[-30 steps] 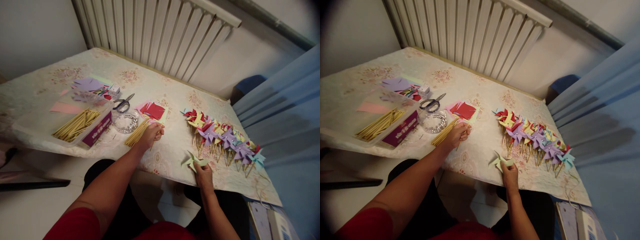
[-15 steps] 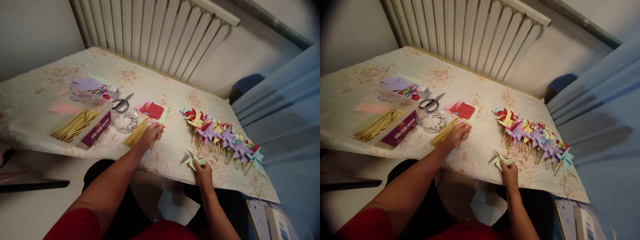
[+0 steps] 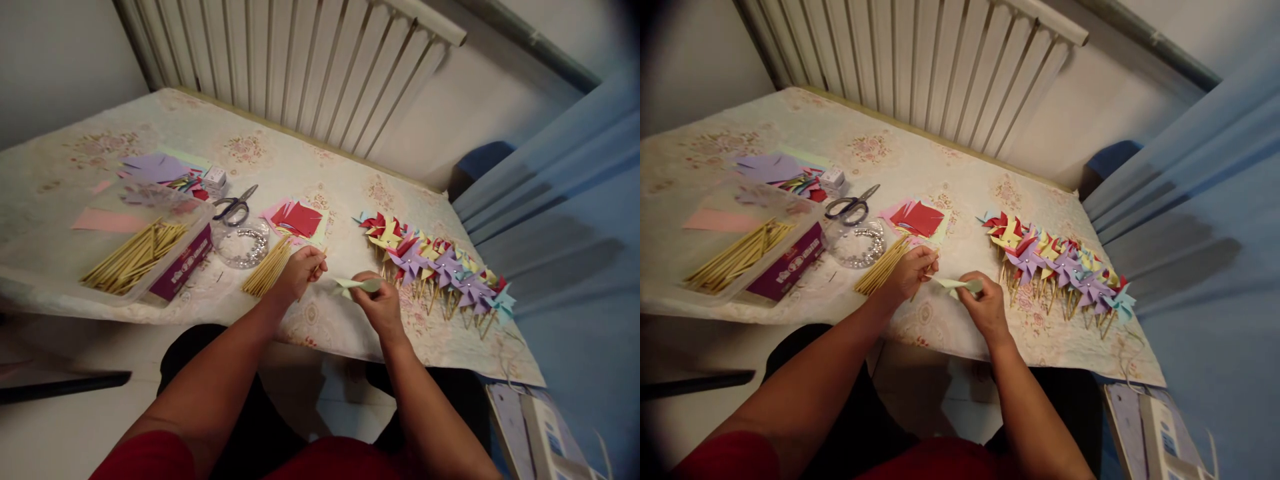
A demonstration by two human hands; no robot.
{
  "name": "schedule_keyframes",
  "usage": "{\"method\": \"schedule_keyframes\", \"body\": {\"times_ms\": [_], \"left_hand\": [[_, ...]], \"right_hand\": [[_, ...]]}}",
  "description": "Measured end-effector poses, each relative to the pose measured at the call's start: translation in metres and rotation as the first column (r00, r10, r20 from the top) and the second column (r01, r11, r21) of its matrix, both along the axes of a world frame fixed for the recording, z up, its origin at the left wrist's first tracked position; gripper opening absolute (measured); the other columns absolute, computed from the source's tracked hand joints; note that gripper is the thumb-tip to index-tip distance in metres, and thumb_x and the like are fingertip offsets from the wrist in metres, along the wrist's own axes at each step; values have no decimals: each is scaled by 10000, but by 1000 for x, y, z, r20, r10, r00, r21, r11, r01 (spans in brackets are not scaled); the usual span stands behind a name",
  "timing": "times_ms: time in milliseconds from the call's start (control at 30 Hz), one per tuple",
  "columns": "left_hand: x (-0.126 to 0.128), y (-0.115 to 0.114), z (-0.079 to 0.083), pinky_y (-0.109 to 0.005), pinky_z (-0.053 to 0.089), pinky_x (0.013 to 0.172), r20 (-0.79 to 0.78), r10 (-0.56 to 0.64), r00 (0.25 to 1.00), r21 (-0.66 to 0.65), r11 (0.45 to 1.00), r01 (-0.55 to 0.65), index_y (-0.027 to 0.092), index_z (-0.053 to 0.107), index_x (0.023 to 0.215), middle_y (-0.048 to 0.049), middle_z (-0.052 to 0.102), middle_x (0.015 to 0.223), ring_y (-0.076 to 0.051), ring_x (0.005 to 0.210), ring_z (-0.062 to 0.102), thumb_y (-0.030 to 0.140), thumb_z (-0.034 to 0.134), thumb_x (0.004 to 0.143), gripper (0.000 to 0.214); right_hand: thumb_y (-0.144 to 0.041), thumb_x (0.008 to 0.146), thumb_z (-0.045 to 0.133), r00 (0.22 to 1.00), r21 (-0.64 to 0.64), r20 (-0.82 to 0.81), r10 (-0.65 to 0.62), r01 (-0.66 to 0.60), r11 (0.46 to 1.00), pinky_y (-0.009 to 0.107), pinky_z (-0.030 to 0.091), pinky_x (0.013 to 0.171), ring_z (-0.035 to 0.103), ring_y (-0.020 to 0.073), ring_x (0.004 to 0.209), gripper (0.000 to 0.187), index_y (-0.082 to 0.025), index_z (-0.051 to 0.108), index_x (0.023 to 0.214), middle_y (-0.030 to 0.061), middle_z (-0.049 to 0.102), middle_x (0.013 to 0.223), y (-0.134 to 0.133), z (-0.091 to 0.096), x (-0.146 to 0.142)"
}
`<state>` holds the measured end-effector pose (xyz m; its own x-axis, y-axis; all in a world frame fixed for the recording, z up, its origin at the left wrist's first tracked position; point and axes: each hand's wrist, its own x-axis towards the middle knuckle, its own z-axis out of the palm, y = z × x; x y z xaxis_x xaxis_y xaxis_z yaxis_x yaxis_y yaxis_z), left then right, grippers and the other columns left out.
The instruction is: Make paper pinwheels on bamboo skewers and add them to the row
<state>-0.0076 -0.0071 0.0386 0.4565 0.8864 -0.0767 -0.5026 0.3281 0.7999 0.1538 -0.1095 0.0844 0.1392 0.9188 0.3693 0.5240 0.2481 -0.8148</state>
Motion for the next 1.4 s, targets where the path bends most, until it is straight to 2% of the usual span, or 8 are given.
{"method": "schedule_keyframes", "body": {"times_ms": [133, 300, 433, 767, 1000, 1233, 1400], "left_hand": [[-1, -2, -1, -198, 266, 463, 1, -8, 1000, 51, 999, 8, 168, 531, 718, 37, 522, 587, -52, 470, 405, 330, 704, 756, 240], [-4, -3, -1, -207, 271, 477, -64, 17, 998, 119, 993, -9, 167, 547, 699, 43, 484, 590, -62, 501, 407, 376, 728, 739, 279], [-5, -4, 3, -211, 270, 475, -63, 8, 998, 137, 991, 1, 165, 576, 721, 37, 487, 597, -67, 505, 397, 399, 719, 742, 275], [-4, -6, 14, -206, 298, 488, -71, 22, 997, 157, 988, -10, 169, 560, 668, 37, 495, 584, -73, 516, 401, 281, 699, 710, 183], [-10, -10, 28, -216, 333, 526, -135, 17, 991, 217, 976, 13, 166, 602, 693, 22, 543, 625, -89, 561, 445, 218, 718, 670, 129], [-14, -11, 34, -232, 354, 554, -204, 28, 979, 265, 964, 27, 172, 595, 682, 18, 547, 627, -110, 591, 454, 198, 679, 677, 88], [-15, -12, 38, -233, 361, 561, -221, 34, 975, 274, 961, 28, 178, 582, 668, 26, 535, 610, -112, 588, 446, 169, 641, 674, 60]], "right_hand": [[-232, 813, 673, 992, 8, 33, 119, -120, 993, 270, 473, 656, 607, 148, 682, 52, -208, 669, 767, 8, 672, 746, 21, 7, -18], [-206, 827, 660, 977, 17, 29, 211, -212, 977, 282, 492, 731, 631, 158, 752, 34, -208, 671, 795, 16, 684, 799, 37, 1, -26], [-248, 850, 656, 985, 62, 81, 150, -155, 986, 291, 497, 746, 634, 164, 768, 68, -211, 667, 795, 24, 684, 812, 44, -7, -24], [-281, 900, 624, 978, 250, 203, 39, -90, 964, 294, 489, 722, 628, 156, 749, 112, -216, 651, 812, 24, 675, 802, 47, -15, -24], [-302, 909, 608, 975, 285, 220, -36, -29, 958, 317, 507, 732, 636, 169, 754, 136, -218, 646, 808, 31, 674, 794, 47, -17, -25], [-227, 906, 615, 979, 372, 198, -47, -30, 928, 299, 501, 731, 639, 158, 770, 75, -219, 638, 836, 22, 676, 806, 45, -18, -27], [-261, 914, 604, 973, 357, 219, -69, -15, 934, 315, 507, 729, 641, 166, 764, 101, -222, 632, 825, 27, 676, 797, 45, -18, -28]]}}
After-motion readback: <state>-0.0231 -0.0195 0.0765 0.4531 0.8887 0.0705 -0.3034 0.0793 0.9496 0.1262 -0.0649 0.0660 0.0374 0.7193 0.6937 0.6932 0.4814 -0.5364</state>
